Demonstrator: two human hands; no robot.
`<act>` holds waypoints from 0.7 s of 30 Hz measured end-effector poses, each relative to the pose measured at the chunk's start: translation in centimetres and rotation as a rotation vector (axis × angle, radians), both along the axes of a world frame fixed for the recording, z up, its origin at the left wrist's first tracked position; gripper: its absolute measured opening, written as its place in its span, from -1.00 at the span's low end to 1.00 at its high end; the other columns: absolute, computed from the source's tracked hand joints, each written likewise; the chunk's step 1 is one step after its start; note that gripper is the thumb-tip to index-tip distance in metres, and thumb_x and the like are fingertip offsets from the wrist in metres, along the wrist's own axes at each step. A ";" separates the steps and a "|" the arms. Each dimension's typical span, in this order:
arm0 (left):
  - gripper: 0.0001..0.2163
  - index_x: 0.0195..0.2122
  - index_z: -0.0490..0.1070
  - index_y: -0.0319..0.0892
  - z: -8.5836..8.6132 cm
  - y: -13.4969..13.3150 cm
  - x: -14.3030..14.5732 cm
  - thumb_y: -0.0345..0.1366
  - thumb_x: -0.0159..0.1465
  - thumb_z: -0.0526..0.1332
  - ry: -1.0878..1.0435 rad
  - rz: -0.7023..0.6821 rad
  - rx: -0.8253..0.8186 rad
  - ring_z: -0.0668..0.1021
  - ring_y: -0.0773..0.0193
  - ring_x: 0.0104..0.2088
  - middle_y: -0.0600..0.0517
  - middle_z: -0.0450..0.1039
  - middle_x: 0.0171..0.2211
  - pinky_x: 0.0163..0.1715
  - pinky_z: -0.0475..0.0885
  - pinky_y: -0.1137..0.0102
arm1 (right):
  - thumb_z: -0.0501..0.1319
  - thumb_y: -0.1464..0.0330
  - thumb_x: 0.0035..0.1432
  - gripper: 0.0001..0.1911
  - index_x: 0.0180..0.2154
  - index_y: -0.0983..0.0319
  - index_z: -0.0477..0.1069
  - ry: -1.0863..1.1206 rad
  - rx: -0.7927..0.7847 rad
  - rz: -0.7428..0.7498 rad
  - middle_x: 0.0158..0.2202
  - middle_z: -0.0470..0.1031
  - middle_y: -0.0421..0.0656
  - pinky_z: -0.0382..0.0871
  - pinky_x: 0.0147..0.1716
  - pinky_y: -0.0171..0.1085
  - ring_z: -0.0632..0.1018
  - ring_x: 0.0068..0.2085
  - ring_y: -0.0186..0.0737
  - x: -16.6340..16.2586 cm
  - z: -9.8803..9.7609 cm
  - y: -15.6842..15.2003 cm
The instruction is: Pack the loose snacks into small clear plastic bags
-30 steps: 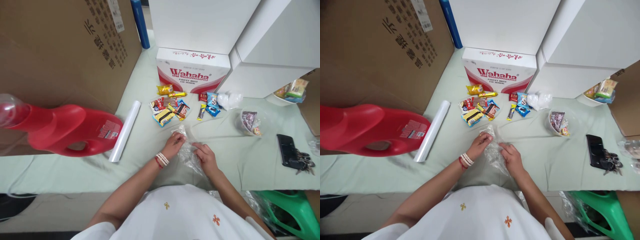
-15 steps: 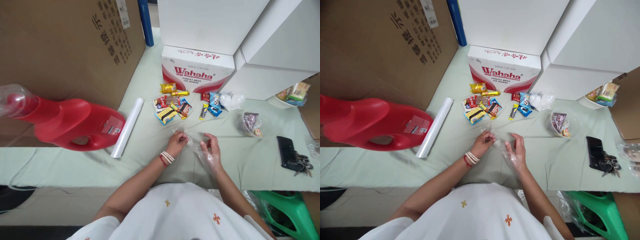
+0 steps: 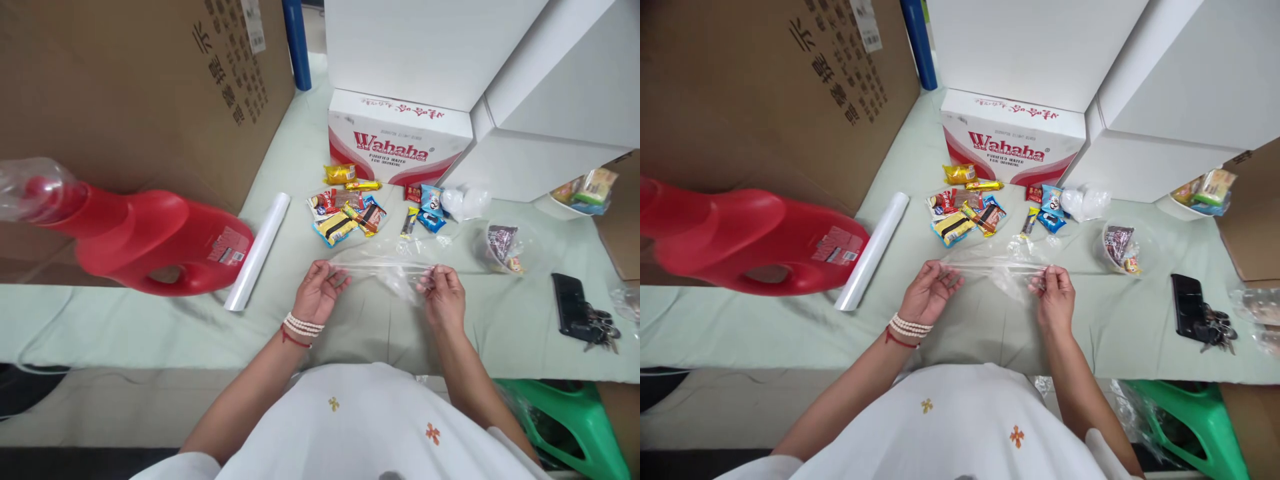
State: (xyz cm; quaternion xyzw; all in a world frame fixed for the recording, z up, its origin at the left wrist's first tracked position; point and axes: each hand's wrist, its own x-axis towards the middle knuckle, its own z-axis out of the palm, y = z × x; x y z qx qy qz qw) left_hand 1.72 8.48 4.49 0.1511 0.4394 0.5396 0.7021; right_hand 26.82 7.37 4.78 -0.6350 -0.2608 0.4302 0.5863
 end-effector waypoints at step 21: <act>-0.65 0.06 0.45 -0.09 -2.3 -0.2 -0.9 -0.40 0.24 0.19 1.468 -0.246 1.043 0.47 0.00 0.15 -0.15 0.47 0.07 0.26 0.26 -0.03 | 0.23 0.02 0.24 -0.60 -0.14 0.21 0.54 -0.502 0.040 0.455 -0.38 0.49 -0.21 0.34 -0.37 -0.29 0.40 -0.42 -0.30 1.9 -2.6 1.2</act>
